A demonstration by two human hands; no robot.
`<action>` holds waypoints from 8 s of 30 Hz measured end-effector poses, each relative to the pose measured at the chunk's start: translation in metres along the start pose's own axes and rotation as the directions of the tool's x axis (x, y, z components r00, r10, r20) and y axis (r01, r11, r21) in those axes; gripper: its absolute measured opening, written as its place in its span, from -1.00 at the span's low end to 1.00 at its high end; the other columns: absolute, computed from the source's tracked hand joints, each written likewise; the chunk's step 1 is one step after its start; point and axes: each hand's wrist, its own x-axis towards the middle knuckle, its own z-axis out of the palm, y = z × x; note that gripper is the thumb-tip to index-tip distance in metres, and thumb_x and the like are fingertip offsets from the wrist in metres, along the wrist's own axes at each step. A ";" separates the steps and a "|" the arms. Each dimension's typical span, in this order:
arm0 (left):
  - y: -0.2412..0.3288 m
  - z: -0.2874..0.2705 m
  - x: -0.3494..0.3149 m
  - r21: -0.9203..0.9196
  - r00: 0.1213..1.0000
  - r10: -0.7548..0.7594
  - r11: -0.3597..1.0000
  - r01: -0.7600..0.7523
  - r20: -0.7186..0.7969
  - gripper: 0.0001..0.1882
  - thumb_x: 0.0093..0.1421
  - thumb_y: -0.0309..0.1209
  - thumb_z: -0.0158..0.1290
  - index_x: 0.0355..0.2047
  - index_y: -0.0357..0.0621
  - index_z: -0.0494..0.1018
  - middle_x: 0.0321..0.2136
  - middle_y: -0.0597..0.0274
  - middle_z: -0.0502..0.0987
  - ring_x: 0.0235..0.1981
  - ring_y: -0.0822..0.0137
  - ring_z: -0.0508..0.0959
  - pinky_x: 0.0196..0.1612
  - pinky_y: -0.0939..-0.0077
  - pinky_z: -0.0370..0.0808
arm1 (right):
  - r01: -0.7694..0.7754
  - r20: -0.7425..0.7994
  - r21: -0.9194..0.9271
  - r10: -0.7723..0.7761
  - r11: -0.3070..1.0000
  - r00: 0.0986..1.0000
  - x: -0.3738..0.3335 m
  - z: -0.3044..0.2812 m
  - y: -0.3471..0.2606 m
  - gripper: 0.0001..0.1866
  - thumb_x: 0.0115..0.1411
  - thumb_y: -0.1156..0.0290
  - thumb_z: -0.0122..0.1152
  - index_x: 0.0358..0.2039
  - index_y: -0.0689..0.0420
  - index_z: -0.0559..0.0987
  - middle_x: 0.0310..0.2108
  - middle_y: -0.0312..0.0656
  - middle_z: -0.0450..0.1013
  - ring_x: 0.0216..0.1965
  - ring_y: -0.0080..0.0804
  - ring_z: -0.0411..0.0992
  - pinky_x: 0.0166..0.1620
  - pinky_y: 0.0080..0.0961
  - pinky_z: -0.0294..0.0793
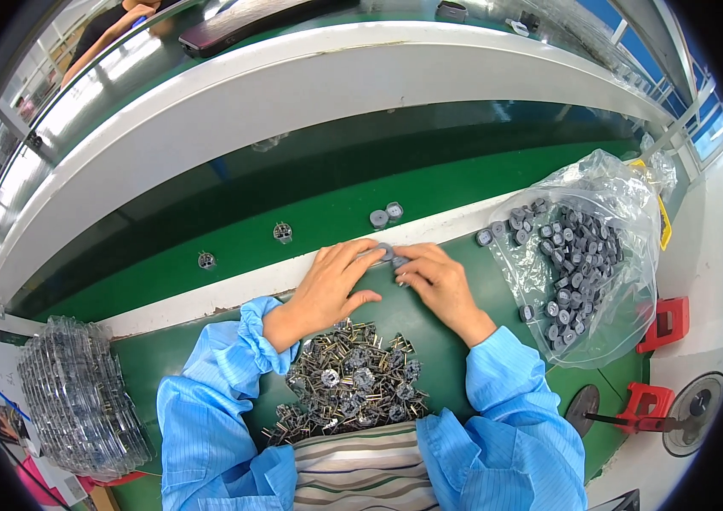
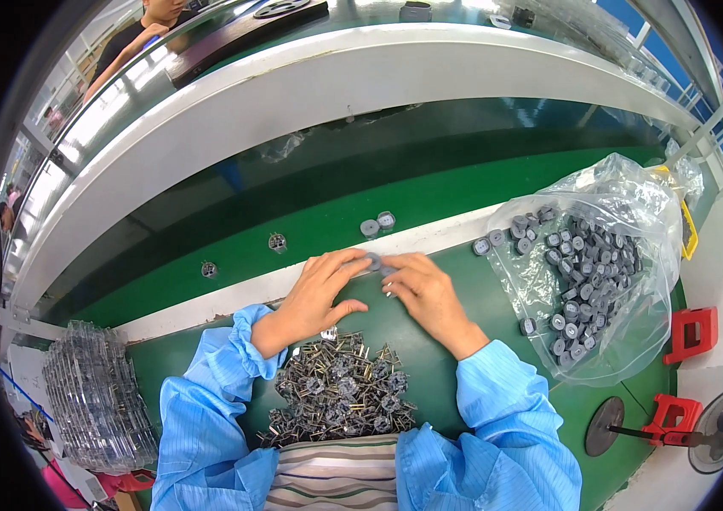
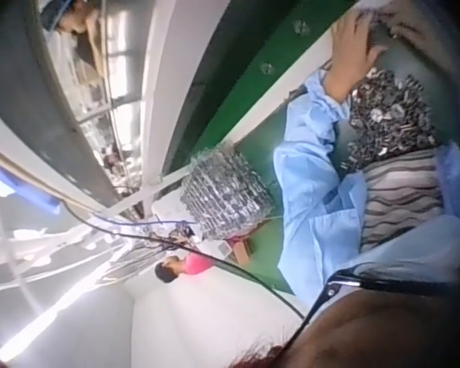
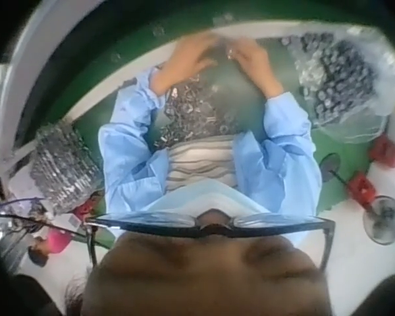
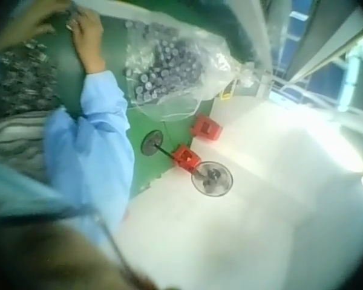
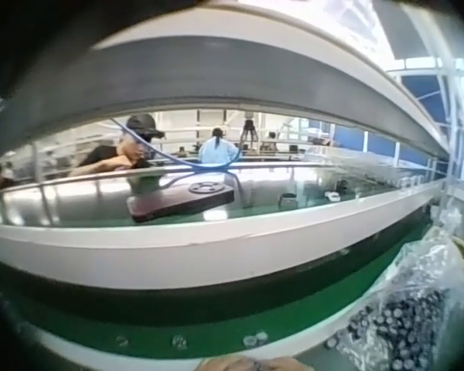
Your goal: The person assembles small metal clips onto circular plastic components by hand, attaching them one by one.
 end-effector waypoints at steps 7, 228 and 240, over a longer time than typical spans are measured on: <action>-0.002 0.000 -0.002 -0.179 0.971 -0.231 0.954 0.239 0.063 -0.43 0.06 -0.25 0.48 0.02 -0.16 0.52 -0.11 0.14 0.41 -0.06 0.04 0.51 0.00 0.13 0.47 | 0.064 0.123 0.077 -0.073 0.995 0.990 -0.004 0.011 -0.011 -0.87 0.13 0.56 0.48 -0.29 0.26 0.72 -0.01 -0.12 0.68 0.04 -0.10 0.60 0.00 -0.24 0.66; -0.003 0.000 -0.004 -0.155 0.977 -0.202 0.965 0.211 0.071 -0.62 0.02 -0.27 0.49 -0.22 -0.11 0.61 -0.25 0.19 0.58 -0.17 0.10 0.64 -0.14 0.21 0.57 | -0.264 0.073 0.172 0.255 0.949 0.964 0.001 0.020 -0.018 -0.84 0.15 0.55 0.52 -0.34 0.22 0.64 -0.33 -0.20 0.54 -0.26 -0.32 0.51 -0.22 -0.38 0.50; 0.002 -0.001 0.000 -0.150 0.960 -0.259 0.950 0.272 0.102 -0.63 0.02 -0.25 0.50 -0.27 -0.16 0.62 -0.26 0.17 0.59 -0.19 0.09 0.64 -0.16 0.21 0.57 | 0.105 -0.033 -0.198 -0.113 0.975 0.993 0.007 0.037 -0.022 -0.79 0.10 0.50 0.53 -0.33 0.18 0.60 -0.37 -0.18 0.49 -0.33 -0.17 0.49 -0.32 -0.24 0.49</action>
